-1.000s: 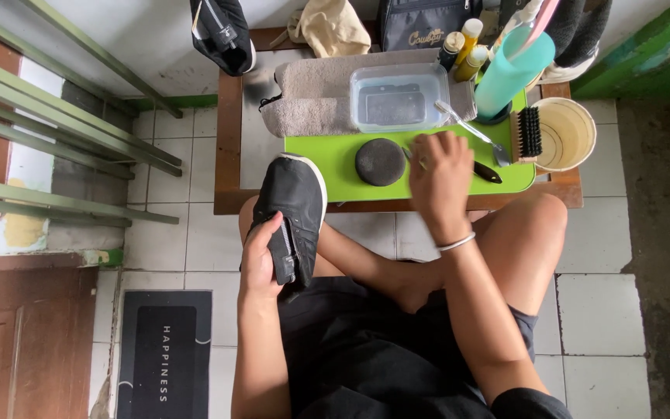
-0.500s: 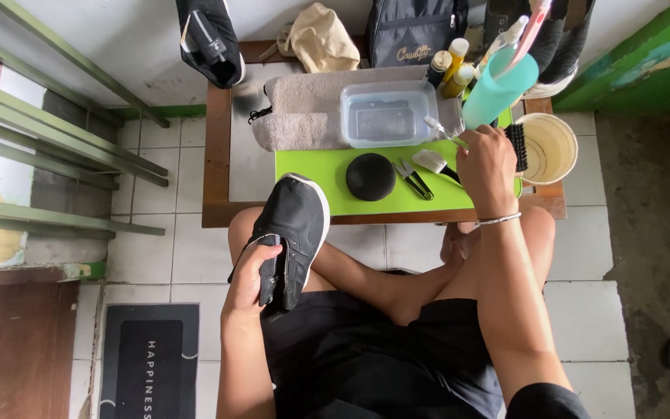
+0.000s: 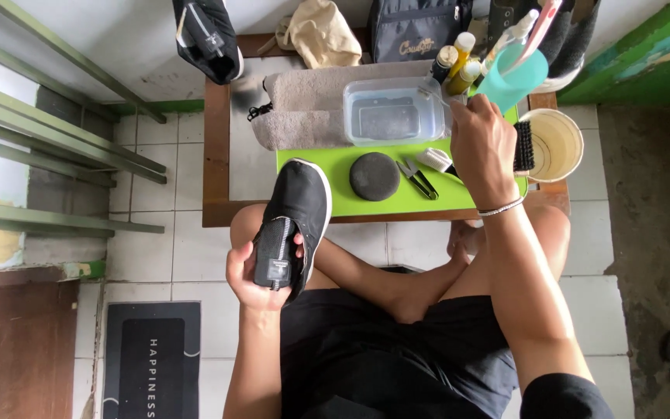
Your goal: The person cleans a black sneaker using a small brush and a sponge. They scrub the exterior fabric and the interior lining of the shoe while sitting on the floor.
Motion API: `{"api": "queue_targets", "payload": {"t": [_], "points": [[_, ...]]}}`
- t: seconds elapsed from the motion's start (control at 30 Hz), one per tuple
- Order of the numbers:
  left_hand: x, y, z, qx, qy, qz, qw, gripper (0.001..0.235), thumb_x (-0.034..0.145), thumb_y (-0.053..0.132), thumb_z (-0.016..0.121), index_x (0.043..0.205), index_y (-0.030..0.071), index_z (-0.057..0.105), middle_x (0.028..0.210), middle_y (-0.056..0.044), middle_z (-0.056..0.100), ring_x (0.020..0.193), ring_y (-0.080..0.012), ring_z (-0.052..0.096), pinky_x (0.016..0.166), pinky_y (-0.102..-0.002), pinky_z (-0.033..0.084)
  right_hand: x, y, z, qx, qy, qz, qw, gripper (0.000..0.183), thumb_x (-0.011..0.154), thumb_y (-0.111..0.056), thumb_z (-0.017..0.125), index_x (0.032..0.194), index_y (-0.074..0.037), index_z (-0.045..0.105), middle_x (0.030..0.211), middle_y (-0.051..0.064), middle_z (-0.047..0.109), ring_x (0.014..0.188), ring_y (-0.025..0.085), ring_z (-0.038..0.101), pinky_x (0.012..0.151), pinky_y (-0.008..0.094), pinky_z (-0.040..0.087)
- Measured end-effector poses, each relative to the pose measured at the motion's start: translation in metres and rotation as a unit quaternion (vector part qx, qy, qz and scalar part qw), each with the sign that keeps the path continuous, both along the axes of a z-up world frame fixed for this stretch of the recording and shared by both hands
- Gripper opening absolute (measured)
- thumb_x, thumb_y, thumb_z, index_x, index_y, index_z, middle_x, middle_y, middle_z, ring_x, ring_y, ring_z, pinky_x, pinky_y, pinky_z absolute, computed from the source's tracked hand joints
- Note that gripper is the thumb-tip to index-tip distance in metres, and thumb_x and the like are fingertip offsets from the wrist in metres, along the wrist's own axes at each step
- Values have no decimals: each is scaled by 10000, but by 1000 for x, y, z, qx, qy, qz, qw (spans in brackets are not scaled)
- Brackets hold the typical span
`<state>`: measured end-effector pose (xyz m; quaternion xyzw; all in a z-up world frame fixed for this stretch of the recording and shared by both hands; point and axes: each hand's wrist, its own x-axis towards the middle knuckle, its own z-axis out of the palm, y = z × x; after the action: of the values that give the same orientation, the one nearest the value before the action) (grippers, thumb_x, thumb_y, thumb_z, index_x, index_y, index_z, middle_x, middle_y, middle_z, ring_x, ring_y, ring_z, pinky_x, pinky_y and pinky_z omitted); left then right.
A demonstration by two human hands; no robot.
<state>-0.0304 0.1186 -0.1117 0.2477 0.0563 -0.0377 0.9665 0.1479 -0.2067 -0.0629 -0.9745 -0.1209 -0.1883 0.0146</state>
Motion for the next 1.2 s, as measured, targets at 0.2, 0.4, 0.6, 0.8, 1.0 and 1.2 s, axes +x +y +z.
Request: {"api": "queue_targets", "payload": {"t": [0.2, 0.4, 0.6, 0.8, 1.0, 1.2], "points": [[-5, 7, -41, -51, -149, -84, 984, 829, 809, 443, 719, 1458, 14, 434, 1286, -249, 420, 1076, -309, 465, 966, -366, 457, 11, 7, -11, -25, 19, -22, 999, 192, 964, -73, 689, 1104, -120, 813, 924, 111, 680, 818, 236, 716, 626, 339, 611], [0, 4, -44, -35, -91, -57, 994, 666, 837, 214, 707, 1420, 13, 454, 1156, -151, 457, 974, -230, 521, 872, -371, 535, 3, 15, 0, 31, 5, -28, 999, 180, 1009, -52, 655, 1072, -86, 819, 869, 143, 679, 774, 250, 705, 611, 336, 592], [23, -2, -1, -53, 89, -1, 995, 611, 762, 318, 551, 1287, 11, 611, 939, -163, 502, 793, -266, 516, 781, -375, 497, -6, 9, -1, 50, -8, 0, 999, 200, 1078, -99, 624, 1122, -81, 818, 866, 99, 664, 755, 215, 695, 602, 309, 576], [26, -19, 28, -50, 215, 61, 974, 519, 793, 243, 575, 1196, -72, 664, 1051, -303, 671, 966, -407, 678, 907, -437, 518, -6, 11, -4, 40, -2, -7, 999, 202, 1075, -100, 625, 1145, -98, 815, 922, 132, 656, 814, 238, 695, 649, 319, 590], [17, -16, 14, 40, 267, 137, 953, 471, 824, 185, 574, 1232, -34, 663, 1130, -260, 699, 1005, -350, 679, 982, -463, 512, 1, 11, -15, -2, -15, -6, 1000, 155, 1023, -102, 683, 1102, -123, 815, 952, 111, 682, 860, 248, 724, 650, 329, 601], [17, -14, 14, -55, 279, 138, 949, 409, 839, 161, 560, 1188, -13, 684, 1191, -244, 704, 1116, -362, 686, 1034, -496, 501, 2, 13, -15, -17, -8, -23, 1000, 194, 1035, -94, 628, 1100, -128, 807, 912, 99, 673, 827, 217, 694, 656, 312, 584]]}}
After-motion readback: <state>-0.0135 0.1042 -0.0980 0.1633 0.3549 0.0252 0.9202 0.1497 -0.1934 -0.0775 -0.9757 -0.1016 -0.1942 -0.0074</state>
